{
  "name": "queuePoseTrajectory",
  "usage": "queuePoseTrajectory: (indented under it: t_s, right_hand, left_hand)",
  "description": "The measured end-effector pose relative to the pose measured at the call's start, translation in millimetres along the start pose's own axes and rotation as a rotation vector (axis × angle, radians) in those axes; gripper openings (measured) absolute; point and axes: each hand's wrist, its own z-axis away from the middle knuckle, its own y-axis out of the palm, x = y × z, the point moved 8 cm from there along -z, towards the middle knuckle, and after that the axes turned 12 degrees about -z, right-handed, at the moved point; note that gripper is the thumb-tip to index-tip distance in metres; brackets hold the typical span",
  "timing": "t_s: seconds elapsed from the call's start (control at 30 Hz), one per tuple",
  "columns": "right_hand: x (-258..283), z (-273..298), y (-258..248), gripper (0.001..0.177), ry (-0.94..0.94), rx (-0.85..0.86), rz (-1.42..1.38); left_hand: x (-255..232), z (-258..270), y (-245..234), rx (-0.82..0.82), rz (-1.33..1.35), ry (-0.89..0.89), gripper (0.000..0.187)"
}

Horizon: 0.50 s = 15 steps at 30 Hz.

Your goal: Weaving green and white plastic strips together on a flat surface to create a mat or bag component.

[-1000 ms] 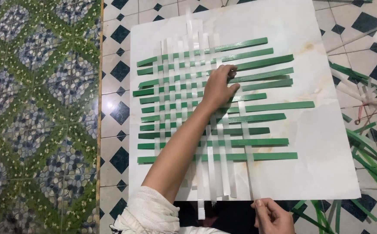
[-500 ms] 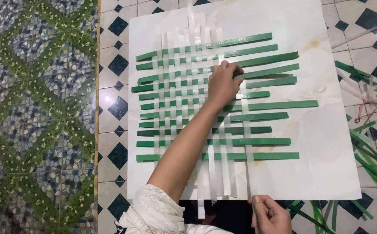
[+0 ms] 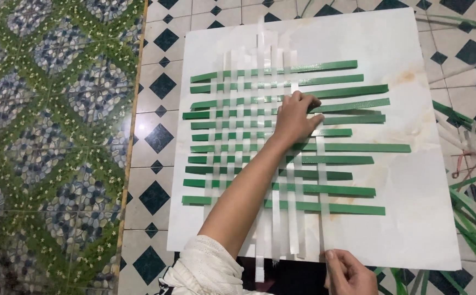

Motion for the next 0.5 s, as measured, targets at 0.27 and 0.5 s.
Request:
queuePoseTrajectory:
  t_s: [0.27, 0.5]
  right_hand:
    - [-21, -4, -7, 0.018, -0.052, -0.076, -0.045]
    - [-4, -2, -10, 0.032, -0.016, -0.093, 0.054]
  left_hand:
    - [5, -2, 0, 0.043, 0.071, 0.041, 0.057]
    - [3, -5, -10, 0.103, 0.185, 0.068, 0.057]
